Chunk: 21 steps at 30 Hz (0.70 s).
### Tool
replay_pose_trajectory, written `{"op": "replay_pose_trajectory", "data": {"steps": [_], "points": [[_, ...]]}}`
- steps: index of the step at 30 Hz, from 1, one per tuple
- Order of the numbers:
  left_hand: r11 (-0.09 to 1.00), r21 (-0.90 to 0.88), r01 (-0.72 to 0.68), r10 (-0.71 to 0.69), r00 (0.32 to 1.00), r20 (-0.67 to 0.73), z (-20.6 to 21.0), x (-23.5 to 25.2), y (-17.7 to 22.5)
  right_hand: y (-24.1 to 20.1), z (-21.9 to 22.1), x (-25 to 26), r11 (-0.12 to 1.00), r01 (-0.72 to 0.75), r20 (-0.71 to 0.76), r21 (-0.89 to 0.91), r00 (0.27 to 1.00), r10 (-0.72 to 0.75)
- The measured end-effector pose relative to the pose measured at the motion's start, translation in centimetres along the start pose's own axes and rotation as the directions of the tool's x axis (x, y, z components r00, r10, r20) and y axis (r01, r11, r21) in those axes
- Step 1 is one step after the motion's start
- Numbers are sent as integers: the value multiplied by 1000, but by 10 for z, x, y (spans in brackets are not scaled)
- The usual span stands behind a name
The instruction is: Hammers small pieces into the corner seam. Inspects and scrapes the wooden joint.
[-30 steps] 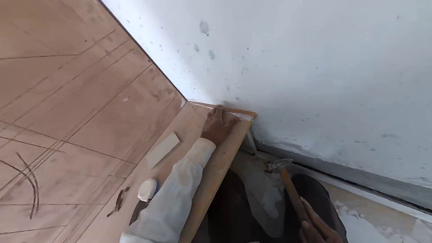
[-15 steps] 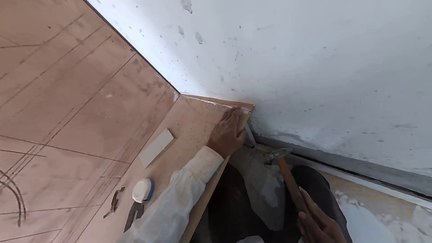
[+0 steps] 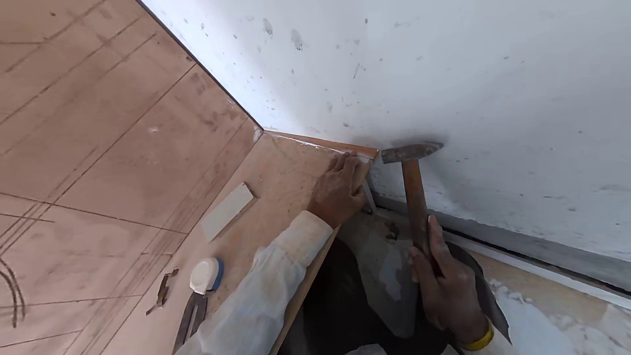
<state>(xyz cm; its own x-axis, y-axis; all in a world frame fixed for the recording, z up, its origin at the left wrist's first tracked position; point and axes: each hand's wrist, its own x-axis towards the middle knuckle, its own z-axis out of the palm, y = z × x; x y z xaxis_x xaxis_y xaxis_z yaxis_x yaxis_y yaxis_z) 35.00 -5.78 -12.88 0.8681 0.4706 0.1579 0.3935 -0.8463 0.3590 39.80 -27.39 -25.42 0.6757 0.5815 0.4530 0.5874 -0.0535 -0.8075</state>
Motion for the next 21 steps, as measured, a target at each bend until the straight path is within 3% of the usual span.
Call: {"op": "replay_pose_trajectory", "data": {"steps": [3,5,10,17,21], "points": [[1000,-11,-19,19,1000,-10,0,0,-1,-4,-13,22,952,166,24,-257,986,-166],[1000,-13,-23,23,1000,-10,0,0,-1,-1,-19,33,917,226,66,-329,974,-216],[1000,-8,-8,8,1000,-10,0,1,1,11,-24,44,900,235,177,-368,967,-180],[1000,-7,-24,24,1000,-9,-1,1,1,6,-25,52,885,283,184,-369,956,-229],[987,-1,-164,162,979,-127,2,-1,-1,8,-23,51,886,273,201,-375,957,-210]]}}
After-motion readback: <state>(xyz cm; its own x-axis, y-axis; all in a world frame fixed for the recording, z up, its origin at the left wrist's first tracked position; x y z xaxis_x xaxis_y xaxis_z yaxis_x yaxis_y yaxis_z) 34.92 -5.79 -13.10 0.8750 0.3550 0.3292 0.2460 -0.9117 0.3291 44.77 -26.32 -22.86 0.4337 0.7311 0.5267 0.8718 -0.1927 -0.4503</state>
